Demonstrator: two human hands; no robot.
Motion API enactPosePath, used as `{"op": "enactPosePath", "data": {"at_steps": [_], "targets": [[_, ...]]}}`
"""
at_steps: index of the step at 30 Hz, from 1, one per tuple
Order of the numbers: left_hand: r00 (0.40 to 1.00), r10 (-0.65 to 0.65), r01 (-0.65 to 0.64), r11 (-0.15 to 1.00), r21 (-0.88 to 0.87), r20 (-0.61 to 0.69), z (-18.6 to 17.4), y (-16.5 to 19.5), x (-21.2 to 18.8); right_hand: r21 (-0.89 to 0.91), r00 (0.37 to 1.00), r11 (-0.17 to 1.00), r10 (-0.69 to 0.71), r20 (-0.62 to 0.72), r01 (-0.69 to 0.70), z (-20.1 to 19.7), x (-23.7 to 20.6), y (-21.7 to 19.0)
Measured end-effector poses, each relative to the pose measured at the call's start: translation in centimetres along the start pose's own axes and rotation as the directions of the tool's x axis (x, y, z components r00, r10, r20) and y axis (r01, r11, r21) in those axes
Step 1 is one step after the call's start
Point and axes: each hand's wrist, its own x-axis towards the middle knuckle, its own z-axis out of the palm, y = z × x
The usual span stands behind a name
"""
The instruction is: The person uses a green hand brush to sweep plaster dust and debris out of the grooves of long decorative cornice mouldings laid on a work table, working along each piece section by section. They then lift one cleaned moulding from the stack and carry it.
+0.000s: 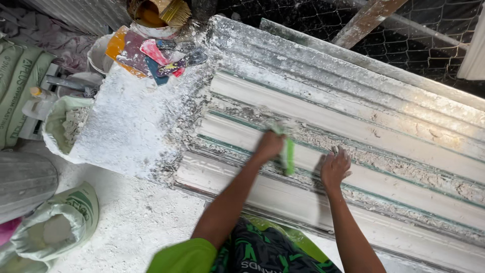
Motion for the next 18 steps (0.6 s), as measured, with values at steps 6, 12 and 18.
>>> {"op": "enactPosePath", "data": {"at_steps": [6,12,18], "targets": [[0.994,-0.081,0.087,0.992,0.088,-0.070,-14.0,-3.1,1.7,0.069,0.994,0.993,-0.093,-0.064,0.097,0.3,-0.8,0.6],[0.831,-0.292,0.253,0.957,-0.145,-0.473,-13.7,-3.1,0.3,-0.146,0.975,0.986,-0.107,-0.193,0.079,1.9,-8.3,2.4],[0.990,0.037,-0.005,0.974,-0.226,0.138,3.3,3.3,-0.1,-0.201,0.968,0.973,-0.152,-0.201,0.111,1.4,-9.2,2.1]]}}
